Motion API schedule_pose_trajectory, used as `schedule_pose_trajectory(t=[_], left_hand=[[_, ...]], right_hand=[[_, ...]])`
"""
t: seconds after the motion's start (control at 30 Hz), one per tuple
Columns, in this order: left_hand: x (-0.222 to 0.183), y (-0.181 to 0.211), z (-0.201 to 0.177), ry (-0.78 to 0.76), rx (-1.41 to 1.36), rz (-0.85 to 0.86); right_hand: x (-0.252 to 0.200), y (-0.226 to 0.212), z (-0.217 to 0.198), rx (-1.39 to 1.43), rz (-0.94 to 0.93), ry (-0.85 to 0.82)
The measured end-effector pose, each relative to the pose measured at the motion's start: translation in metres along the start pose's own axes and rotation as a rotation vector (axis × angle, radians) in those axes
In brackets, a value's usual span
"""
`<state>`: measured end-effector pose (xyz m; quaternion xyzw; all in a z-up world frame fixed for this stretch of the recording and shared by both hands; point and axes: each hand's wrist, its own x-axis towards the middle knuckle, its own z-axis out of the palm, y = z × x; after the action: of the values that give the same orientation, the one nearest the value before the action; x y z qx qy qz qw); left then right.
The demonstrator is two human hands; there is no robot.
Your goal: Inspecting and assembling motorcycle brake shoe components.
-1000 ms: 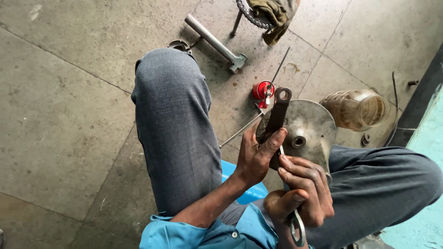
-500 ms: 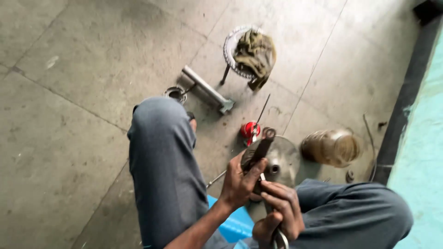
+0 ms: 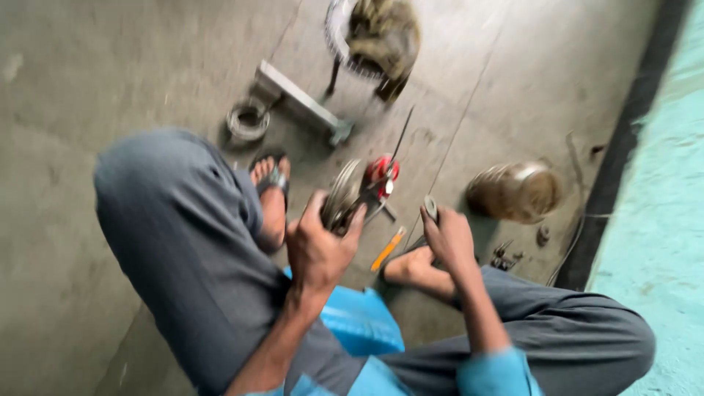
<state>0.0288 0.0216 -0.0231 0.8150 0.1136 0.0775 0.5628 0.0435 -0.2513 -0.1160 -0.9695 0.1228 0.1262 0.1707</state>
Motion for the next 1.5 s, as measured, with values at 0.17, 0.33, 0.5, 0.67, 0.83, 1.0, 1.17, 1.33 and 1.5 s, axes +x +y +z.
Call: schedule_pose_trajectory(t=[0.17, 0.33, 0.5, 0.67, 0.83, 1.0, 1.17, 1.33, 1.5], left_hand=[[-0.009, -0.016, -0.002, -0.011, 0.155, 0.068], [-0.011, -0.040, -0.008, -0.012, 0.337, 0.078], [-0.002, -0.046, 0.002, -0.044, 0.487, 0.202], [0.008, -0.050, 0.000, -0.086, 0.575, 0.218], [0.014, -0.039, -0.012, -0.054, 0.589, 0.274], [0.009, -0.037, -0.018, -0.165, 0.312, 0.195], [0.000, -0.023, -0.034, -0.131, 0.135, 0.299], [-0.004, -0.030, -0.044, -0.091, 0.016, 0.316], [-0.009, -0.038, -0.044, -0.047, 0.080, 0.367]], right_hand=[[0.079, 0.142, 0.165, -0.256, -0.063, -0.232], [0.103, 0.134, 0.203, -0.371, 0.019, -0.333], [0.080, 0.113, 0.212, -0.586, -0.504, -0.213], [0.066, 0.085, 0.244, 0.210, -0.660, -0.480], [0.052, 0.070, 0.235, 0.140, -0.413, -0.804], [0.077, 0.063, 0.201, 0.075, -0.213, -1.029], [0.035, -0.018, 0.053, 0.008, 0.038, -1.269], [-0.027, -0.003, -0.062, 0.506, 0.248, -1.510], [-0.082, 0.014, -0.092, 0.346, -0.492, -1.094]])
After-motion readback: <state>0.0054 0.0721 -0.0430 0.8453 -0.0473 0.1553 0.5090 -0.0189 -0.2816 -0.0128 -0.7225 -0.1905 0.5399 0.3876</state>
